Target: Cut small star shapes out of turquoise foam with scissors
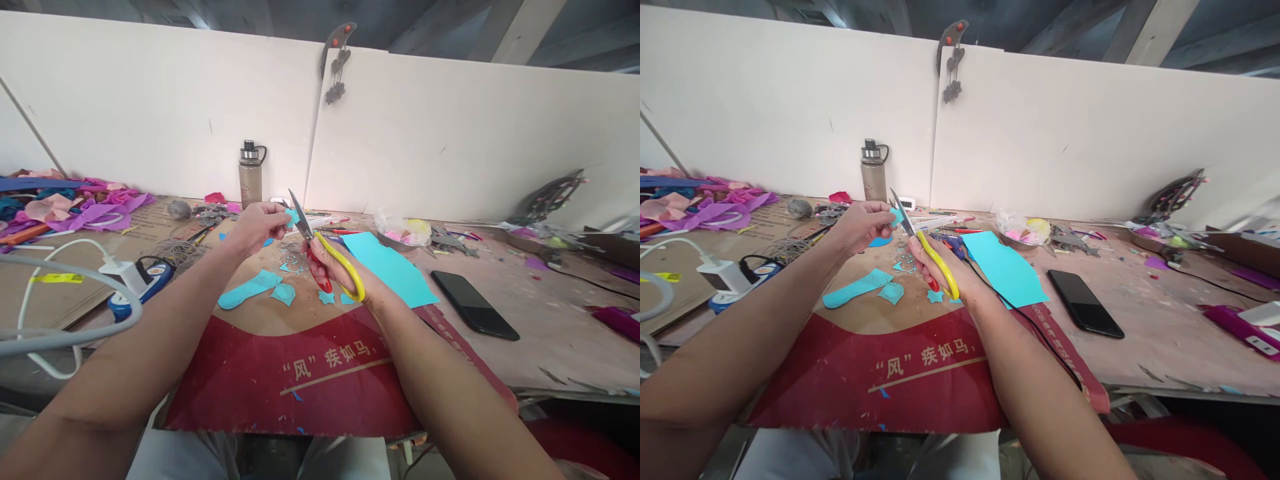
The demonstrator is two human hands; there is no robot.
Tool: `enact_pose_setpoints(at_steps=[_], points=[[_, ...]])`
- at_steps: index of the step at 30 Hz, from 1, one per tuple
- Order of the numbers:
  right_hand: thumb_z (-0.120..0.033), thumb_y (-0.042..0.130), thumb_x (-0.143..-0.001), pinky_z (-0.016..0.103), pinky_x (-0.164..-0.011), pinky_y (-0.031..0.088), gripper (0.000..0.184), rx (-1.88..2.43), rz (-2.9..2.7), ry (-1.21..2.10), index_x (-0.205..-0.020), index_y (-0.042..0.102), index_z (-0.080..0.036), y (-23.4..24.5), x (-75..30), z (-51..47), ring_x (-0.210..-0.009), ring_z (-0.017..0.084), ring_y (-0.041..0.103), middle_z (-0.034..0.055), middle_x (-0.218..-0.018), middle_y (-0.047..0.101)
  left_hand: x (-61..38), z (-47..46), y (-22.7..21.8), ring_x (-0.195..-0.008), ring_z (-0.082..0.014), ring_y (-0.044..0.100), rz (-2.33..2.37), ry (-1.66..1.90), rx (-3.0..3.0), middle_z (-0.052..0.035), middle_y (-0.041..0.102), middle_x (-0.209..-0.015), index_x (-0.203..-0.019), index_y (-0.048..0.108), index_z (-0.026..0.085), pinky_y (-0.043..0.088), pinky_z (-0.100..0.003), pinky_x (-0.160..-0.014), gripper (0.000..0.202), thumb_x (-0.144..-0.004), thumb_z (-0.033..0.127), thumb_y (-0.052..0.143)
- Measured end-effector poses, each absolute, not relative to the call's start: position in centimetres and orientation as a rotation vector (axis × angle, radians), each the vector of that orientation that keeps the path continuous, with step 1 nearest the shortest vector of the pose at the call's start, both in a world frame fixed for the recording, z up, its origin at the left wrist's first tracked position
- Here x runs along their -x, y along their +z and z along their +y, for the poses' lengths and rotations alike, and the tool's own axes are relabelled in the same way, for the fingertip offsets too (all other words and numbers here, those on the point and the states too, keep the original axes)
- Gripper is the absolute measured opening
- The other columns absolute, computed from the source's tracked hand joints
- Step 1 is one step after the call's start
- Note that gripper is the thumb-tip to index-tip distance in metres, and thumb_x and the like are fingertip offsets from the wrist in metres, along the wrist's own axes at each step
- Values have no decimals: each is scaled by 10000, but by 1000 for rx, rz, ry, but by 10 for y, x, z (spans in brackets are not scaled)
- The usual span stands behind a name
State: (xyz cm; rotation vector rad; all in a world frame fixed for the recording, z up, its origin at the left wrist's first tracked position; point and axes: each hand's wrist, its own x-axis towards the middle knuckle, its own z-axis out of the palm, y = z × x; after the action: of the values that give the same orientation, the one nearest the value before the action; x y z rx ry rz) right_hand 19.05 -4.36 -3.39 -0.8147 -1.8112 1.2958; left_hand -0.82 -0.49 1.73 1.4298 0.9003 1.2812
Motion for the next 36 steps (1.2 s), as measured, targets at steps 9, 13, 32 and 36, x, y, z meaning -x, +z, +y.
enact_pose_setpoints(at_steps=[9, 13, 32, 36], points=[[-794, 525, -903, 201, -453, 357, 579, 840, -1780, 1332, -959, 473, -220, -30, -190, -45, -534, 80, 344, -69, -692, 420, 9, -5, 18, -411, -61, 491, 917, 1265, -1429, -19, 596, -529, -602, 647, 116, 376, -201, -455, 180, -759, 35, 683], [-814, 532, -883, 203, -452, 346, 601, 864, -1769, 1339, -950, 477, -219, -29, -190, -46, -518, 77, 352, -71, -680, 415, 10, -4, 19, -414, -59, 492, 922, 1255, -1431, -16, 595, -521, -604, 648, 117, 384, -199, -459, 162, -737, 54, 716], [-840, 527, -864, 218, -409, 296, 613, 940, -1798, 1246, -900, 444, -234, -26, -187, -50, -476, 72, 290, -69, -648, 386, 8, -6, 21, -407, -58, 474, 928, 1255, -1406, -33, 592, -517, -589, 639, 116, 381, -211, -455, 196, -746, 28, 716], [-842, 544, -848, 216, -419, 288, 612, 969, -1787, 1212, -895, 474, -236, -25, -187, -50, -495, 79, 280, -64, -649, 363, 8, -6, 20, -408, -57, 474, 916, 1261, -1406, -41, 606, -531, -599, 654, 108, 372, -208, -446, 170, -740, 34, 713]])
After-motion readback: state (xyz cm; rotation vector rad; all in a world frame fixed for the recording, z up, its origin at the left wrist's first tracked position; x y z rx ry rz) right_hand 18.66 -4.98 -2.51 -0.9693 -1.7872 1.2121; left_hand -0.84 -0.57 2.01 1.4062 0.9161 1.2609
